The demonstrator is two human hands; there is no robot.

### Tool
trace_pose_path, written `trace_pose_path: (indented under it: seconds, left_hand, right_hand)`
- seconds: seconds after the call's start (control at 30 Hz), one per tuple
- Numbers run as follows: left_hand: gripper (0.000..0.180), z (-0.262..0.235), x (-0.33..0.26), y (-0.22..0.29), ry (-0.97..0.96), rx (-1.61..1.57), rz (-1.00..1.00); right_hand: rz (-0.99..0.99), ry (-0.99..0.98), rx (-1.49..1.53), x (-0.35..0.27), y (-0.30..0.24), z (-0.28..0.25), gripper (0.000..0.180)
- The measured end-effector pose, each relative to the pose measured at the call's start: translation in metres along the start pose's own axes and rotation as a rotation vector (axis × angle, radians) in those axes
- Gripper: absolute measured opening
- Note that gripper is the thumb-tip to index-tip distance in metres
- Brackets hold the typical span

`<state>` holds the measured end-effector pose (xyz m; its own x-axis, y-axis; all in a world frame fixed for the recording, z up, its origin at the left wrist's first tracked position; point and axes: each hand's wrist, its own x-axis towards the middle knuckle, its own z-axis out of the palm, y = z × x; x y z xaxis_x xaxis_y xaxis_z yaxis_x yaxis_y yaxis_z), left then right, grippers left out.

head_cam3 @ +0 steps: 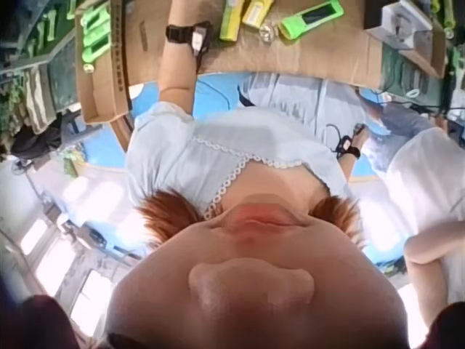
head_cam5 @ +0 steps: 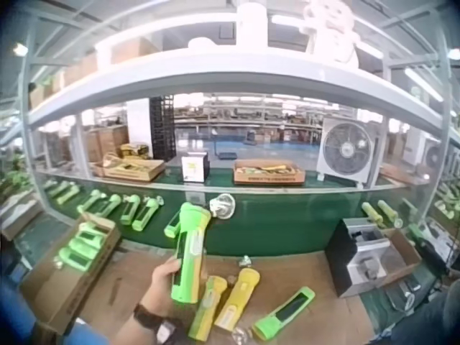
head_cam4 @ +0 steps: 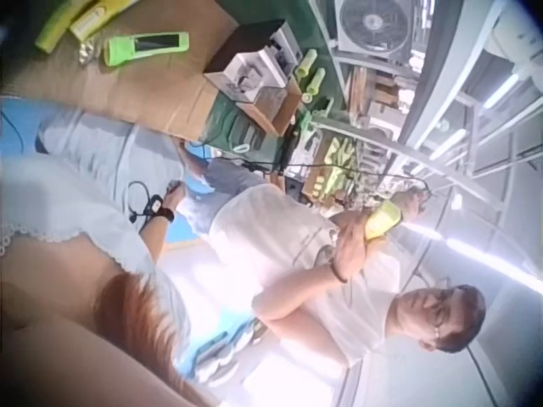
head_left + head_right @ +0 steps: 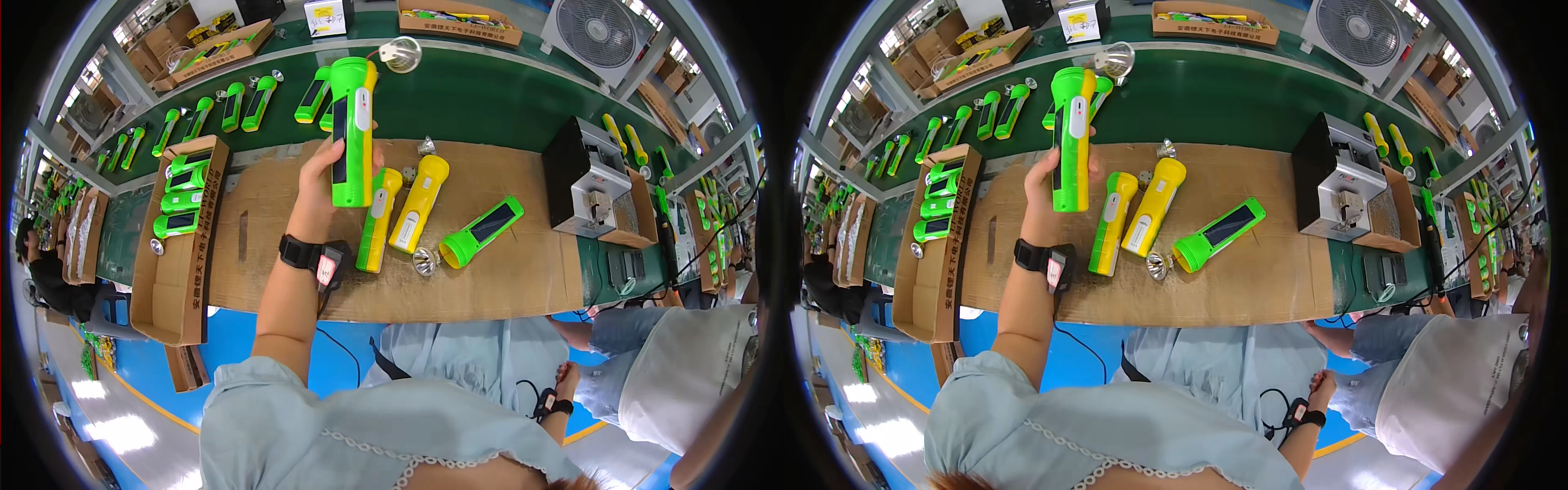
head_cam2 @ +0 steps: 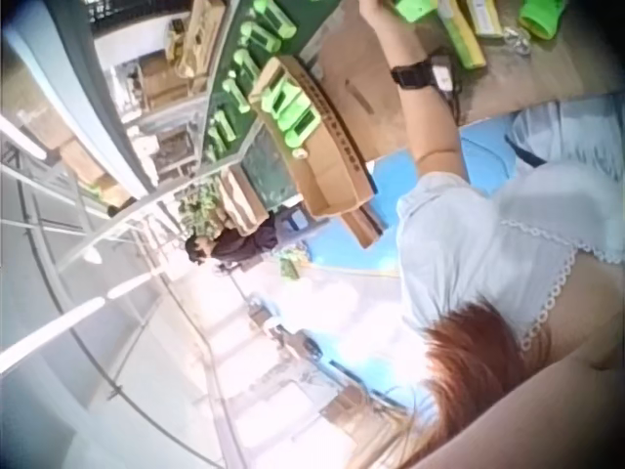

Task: Assembling and testing portable solar/electric flashlights on a factory line.

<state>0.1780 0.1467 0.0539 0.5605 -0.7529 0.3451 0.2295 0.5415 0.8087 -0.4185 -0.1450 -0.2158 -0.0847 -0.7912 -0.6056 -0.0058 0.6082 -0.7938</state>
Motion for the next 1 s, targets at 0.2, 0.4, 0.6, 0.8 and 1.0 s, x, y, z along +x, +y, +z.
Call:
trace_pose_path:
  seconds: [0.2,0.4,0.6,0.8,1.0]
  left_hand:
    - [0.058,0.012,-0.004,-0.001,-0.155,-0.258,-0.019]
    - [0.054,0.012,-0.004,-0.004,-0.209,-0.304,-0.021]
    - [0.055,0.006,-0.002,-0.009,-0.279,-0.341,0.002]
    - [0.054,0.008,-0.005,-0.009,-0.29,-0.373,-0.001]
    - [0.048,0.024,-0.003,-0.003,-0.163,-0.35,-0.082]
  right_hand:
    - [0.016,0.052,-0.028,-0.005,-0.002,0.002,0.01]
    - [0.03,0.079,-0.051,0.001,-0.001,0.003,0.011]
    - [0.017,0.051,-0.051,0.007,0.002,-0.003,0.01]
    - [0.023,0.076,-0.068,0.007,0.001,-0.002,0.011]
    - [0.011,0.089,-0.06,0.003,0.007,-0.007,0.01]
